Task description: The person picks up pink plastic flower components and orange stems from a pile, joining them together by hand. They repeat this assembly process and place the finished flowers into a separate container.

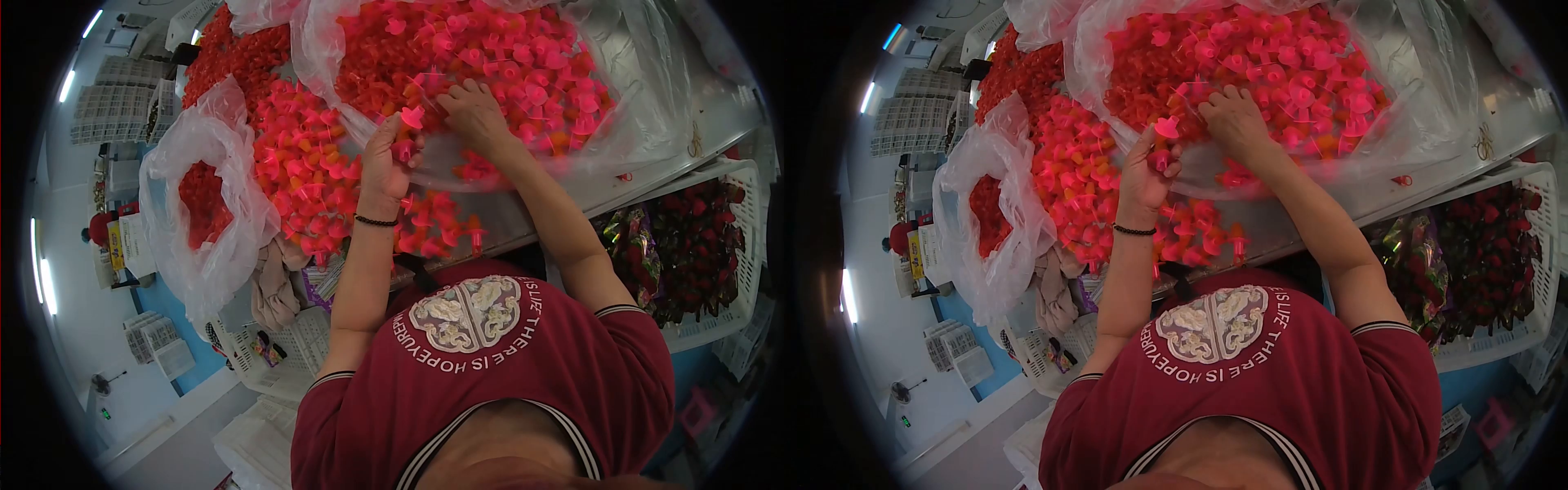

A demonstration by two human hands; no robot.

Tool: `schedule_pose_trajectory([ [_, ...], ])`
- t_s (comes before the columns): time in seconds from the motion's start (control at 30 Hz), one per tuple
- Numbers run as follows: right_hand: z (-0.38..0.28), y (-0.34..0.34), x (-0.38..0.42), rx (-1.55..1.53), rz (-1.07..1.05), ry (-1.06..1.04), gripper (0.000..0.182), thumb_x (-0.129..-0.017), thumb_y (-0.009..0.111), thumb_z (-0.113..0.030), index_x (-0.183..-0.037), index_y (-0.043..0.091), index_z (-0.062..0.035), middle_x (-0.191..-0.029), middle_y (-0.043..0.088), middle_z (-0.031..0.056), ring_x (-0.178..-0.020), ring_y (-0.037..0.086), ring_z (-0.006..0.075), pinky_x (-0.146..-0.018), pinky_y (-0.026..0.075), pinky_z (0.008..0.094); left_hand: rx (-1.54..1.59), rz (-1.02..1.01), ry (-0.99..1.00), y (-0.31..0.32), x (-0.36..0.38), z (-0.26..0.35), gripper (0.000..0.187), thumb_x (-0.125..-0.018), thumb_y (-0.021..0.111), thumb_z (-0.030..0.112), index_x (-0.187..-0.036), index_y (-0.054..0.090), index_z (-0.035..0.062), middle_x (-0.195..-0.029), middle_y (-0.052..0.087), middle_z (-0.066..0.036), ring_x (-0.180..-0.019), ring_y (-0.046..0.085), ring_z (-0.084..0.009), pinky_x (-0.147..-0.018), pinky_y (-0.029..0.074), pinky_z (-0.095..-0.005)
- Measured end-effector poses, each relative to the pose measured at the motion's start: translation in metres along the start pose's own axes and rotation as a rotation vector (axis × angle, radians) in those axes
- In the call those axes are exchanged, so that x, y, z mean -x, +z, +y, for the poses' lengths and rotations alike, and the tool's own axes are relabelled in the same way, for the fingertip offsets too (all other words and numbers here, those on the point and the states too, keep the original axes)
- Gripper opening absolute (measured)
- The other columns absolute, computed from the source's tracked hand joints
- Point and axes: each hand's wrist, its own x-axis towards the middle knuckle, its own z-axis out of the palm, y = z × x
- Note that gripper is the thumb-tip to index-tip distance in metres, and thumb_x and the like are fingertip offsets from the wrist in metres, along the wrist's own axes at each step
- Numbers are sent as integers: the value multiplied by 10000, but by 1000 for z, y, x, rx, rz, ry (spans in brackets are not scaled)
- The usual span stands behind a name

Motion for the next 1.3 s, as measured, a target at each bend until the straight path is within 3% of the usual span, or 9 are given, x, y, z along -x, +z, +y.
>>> schedule_pose_trajectory([
  [0.17, -17, -5, -2, 30, -92, 32, 283, -766, 614, -84, -1047, 583, -97, -966, 586, 69, -988, 524, 281, -921, 412, 432, 50, -40, -46, 0, 2, 2, 204, -938, 539, 256, -1031, 577, 78, -873, 619, -28, -688, 570, -149, -471, 380, -237],
  [0.3, -4, -5, -3, -96, -24, 65, 293, -773, 643, -85, -1060, 579, -95, -957, 609, 78, -946, 579, 233, -887, 455, 383, 113, -70, -54, -6, 5, 4, 239, -931, 552, 286, -1043, 577, 76, -837, 604, -27, -675, 562, -146, -471, 376, -238],
  [0.37, -1, -28, -8, -892, -128, 439, 266, -801, 674, -105, -1049, 581, -76, -873, 626, 64, -845, 626, 165, -778, 496, 304, 168, -80, -73, -11, 5, 4, 235, -943, 526, 275, -1049, 572, 71, -855, 597, -43, -687, 530, -156, -471, 372, -243],
  [0.4, 0, -30, -8, -890, -128, 440, 266, -801, 674, -105, -1049, 581, -76, -873, 626, 64, -845, 626, 165, -778, 496, 304, 223, -91, -90, -11, 6, 4, 233, -955, 500, 264, -1056, 567, 66, -873, 589, -59, -699, 499, -166, -470, 369, -247],
  [0.47, -1, -32, -10, -1567, 9, 346, 226, -827, 692, -146, -998, 584, -46, -762, 598, 26, -741, 616, 104, -695, 494, 238, 154, -41, -77, -6, 7, 2, 237, -955, 504, 279, -1047, 567, 70, -844, 583, -52, -693, 506, -164, -473, 370, -245],
  [0.57, -12, -36, -9, -1667, 8, 347, 192, -847, 683, -172, -935, 595, -25, -730, 580, 4, -718, 588, 98, -666, 481, 237, -10, 76, -50, 6, 10, 1, 251, -945, 524, 315, -1020, 570, 81, -784, 581, -41, -666, 527, -162, -472, 372, -242],
  [0.7, -13, -28, -7, -1683, -28, 302, 191, -856, 676, -205, -893, 610, -29, -718, 571, -3, -663, 543, 85, -640, 453, 239, -224, 234, 20, 19, 13, -4, 291, -881, 630, 369, -899, 617, 79, -677, 607, -40, -547, 569, -141, -441, 370, -236],
  [1.03, -9, -17, -7, -1431, -47, 300, 303, -919, 590, -308, -792, 618, -35, -611, 533, -12, -566, 480, 57, -529, 387, 228, -224, 272, 30, 19, 15, -4, 304, -865, 648, 383, -872, 603, 82, -691, 629, -59, -533, 581, -150, -428, 376, -242],
  [1.3, -7, -35, -7, -1200, -12, 327, 250, -893, 634, -254, -779, 624, -31, -579, 518, -26, -519, 459, 31, -476, 359, 213, -342, 91, 37, 21, 21, -5, 287, -880, 638, 347, -851, 617, 63, -642, 583, -22, -535, 524, -105, -422, 347, -217],
])
